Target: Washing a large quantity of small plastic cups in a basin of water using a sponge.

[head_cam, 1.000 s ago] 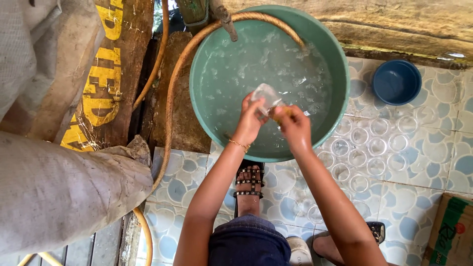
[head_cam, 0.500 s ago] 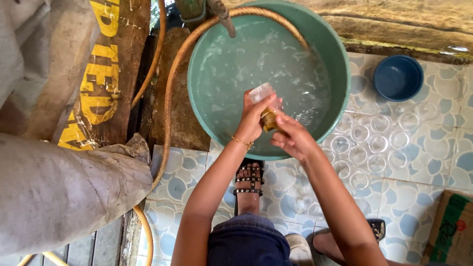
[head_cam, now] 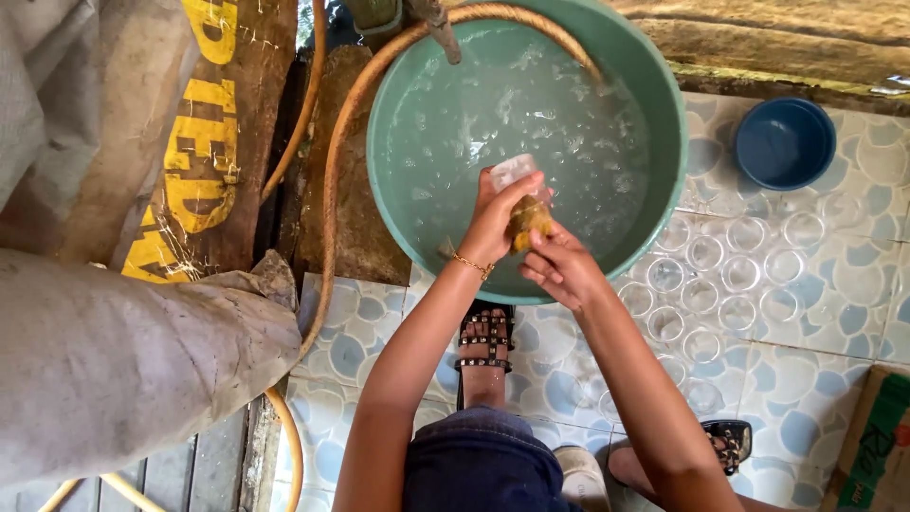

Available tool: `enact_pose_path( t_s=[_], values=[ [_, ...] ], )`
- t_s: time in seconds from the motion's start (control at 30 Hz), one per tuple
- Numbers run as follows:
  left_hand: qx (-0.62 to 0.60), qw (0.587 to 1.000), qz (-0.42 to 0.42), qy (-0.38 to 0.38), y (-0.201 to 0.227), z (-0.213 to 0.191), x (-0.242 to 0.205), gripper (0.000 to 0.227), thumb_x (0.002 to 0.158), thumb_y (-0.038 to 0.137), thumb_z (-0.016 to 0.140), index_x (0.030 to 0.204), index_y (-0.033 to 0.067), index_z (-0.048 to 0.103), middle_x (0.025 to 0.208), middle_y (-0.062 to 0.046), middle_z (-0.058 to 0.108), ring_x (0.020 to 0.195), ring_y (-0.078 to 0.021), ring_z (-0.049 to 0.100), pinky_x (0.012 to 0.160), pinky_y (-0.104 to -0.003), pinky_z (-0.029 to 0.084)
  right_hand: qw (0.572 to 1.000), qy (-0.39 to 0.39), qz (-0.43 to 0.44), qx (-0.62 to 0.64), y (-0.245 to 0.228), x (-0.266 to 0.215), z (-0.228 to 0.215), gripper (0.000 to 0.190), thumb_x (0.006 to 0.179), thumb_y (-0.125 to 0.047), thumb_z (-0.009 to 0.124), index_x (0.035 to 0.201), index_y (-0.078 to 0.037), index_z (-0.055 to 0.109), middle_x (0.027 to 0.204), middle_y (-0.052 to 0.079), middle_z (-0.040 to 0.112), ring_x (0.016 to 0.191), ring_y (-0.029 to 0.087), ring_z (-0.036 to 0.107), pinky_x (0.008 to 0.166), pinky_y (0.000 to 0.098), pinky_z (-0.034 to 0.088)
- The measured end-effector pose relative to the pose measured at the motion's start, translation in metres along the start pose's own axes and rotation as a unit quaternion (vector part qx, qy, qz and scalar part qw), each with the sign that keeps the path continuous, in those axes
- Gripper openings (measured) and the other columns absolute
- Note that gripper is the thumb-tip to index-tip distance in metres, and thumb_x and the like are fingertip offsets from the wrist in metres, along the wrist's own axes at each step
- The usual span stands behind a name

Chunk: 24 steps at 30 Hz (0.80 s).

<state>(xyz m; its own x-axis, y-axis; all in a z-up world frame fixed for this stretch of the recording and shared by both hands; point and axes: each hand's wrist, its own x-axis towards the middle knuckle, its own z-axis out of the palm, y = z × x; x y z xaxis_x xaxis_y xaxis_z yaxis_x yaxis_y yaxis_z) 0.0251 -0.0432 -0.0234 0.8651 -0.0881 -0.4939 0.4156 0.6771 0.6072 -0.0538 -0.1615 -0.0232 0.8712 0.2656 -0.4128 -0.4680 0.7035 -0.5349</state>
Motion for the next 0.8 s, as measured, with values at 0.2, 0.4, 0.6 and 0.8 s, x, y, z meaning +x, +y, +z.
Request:
enact_pose_path(
  t_s=[0.2,0.4,0.6,0.8],
  values=[
    [0.059,0.996,-0.034,0.066,-0.021,-0.019,0.028,0.077,0.069,0.022,0.095,0.121,0.0125,0.040,0.099,-0.017,0.063,0.083,-0.0300,0.072,0.076,-0.049,0.061,0.773,0.024,-0.129,-0.620,-0.025,0.001,0.009,0.015,0.097,-0.005,0.062,0.089,-0.010,0.073,0.061,0.009,0.060,0.052,0.025,0.057,0.051,0.0353,0.045],
    [0.057,0.987,-0.030,0.150,-0.032,-0.019,0.034,0.086,0.067,0.025,0.096,0.130,0.0084,0.039,0.105,-0.016,0.056,0.091,-0.0281,0.066,0.081,-0.047,0.056,0.797,0.068,-0.177,-0.574,0.012,0.022,-0.017,0.016,0.096,-0.003,0.057,0.095,-0.012,0.071,0.077,0.005,0.065,0.060,0.023,0.062,0.056,0.0345,0.050],
    [0.037,0.987,0.038,0.153,-0.013,0.006,0.005,0.076,0.070,0.027,0.094,0.123,0.0156,0.040,0.102,-0.010,0.059,0.089,-0.0206,0.066,0.080,-0.037,0.056,0.990,0.114,-0.027,-0.076,-0.009,0.003,0.005,0.033,0.100,-0.002,0.060,0.132,0.008,0.057,0.069,-0.005,0.039,0.035,-0.001,0.030,0.046,0.0200,0.034],
    [0.000,0.974,0.068,0.217,-0.017,-0.030,0.026,0.078,0.083,0.042,0.084,0.133,0.0166,0.030,0.113,-0.013,0.054,0.096,-0.0217,0.065,0.080,-0.038,0.058,0.885,0.178,-0.228,-0.365,-0.042,-0.033,0.017,0.041,0.094,0.003,0.069,0.134,-0.005,0.067,0.097,0.013,0.061,0.085,0.017,0.051,0.080,0.0286,0.038]
  ],
)
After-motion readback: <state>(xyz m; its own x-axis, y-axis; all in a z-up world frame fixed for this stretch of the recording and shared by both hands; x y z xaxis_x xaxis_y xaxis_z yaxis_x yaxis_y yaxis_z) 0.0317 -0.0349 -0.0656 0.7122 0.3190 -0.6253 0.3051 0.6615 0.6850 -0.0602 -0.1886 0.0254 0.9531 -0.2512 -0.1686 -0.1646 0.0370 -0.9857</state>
